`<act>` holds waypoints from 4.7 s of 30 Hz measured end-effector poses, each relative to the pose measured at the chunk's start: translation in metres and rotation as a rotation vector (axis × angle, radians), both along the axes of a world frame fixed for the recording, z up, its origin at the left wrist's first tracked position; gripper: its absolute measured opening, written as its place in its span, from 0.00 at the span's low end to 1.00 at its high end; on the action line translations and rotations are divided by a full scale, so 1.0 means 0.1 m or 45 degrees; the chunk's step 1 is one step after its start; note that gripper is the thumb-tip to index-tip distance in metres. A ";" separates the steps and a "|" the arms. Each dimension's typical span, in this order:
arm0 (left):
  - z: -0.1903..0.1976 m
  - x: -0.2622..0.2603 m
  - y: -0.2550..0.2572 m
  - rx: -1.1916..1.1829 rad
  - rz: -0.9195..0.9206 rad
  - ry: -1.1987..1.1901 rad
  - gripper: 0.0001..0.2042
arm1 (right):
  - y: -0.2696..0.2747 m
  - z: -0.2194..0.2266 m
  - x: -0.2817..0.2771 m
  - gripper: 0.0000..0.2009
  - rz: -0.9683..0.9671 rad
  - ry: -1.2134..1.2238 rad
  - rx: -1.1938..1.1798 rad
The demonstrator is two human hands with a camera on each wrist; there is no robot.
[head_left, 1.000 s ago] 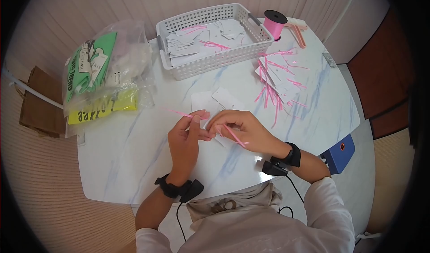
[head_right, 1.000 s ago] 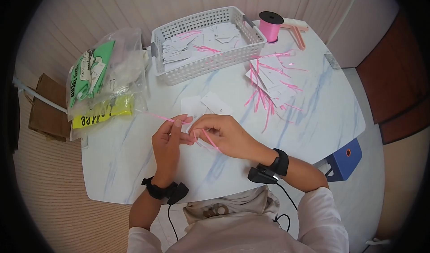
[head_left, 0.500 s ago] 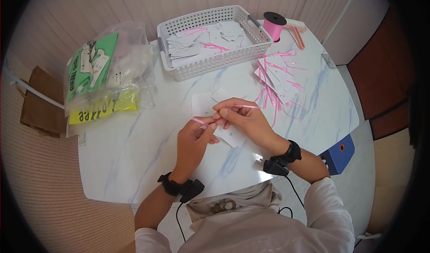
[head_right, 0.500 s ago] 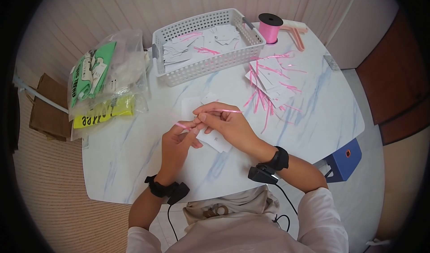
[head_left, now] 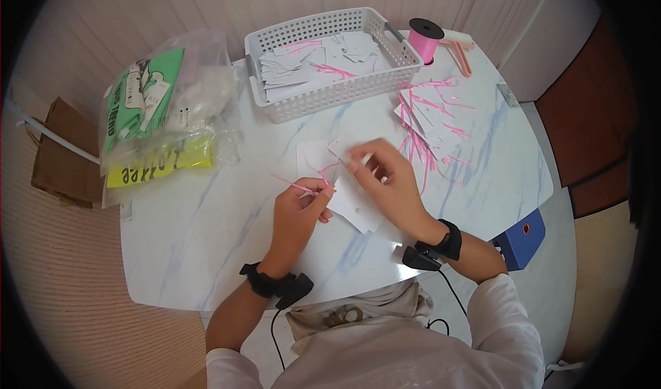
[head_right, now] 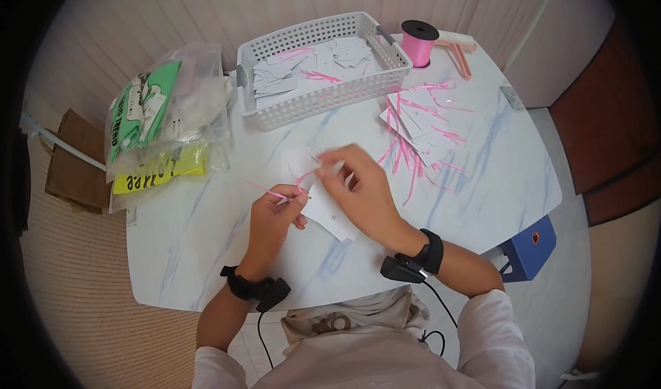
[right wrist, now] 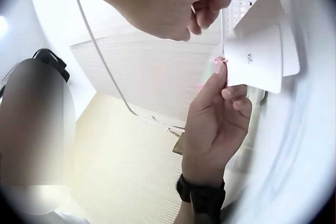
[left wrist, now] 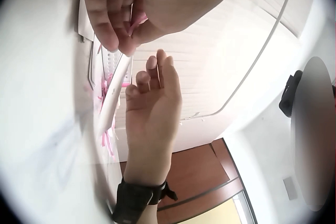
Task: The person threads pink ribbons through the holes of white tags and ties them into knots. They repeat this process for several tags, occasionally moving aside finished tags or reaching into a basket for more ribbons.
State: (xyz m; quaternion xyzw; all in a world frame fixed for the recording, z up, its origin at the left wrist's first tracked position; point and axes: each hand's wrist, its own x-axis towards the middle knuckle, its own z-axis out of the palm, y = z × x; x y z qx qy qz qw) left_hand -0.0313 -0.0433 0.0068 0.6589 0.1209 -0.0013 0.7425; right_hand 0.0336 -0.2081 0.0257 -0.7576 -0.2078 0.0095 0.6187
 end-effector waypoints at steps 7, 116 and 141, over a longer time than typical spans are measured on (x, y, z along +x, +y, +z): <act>0.02 -0.03 -0.03 0.152 -0.018 -0.083 0.06 | 0.04 0.09 -0.15 0.07 0.090 -0.044 -0.312; 0.07 -0.06 0.00 0.711 -0.109 -0.321 0.08 | -0.12 -0.01 0.09 0.14 0.673 0.513 0.021; 0.17 -0.06 0.02 0.415 -0.066 -0.238 0.09 | 0.03 -0.01 -0.03 0.07 0.205 -0.782 -0.498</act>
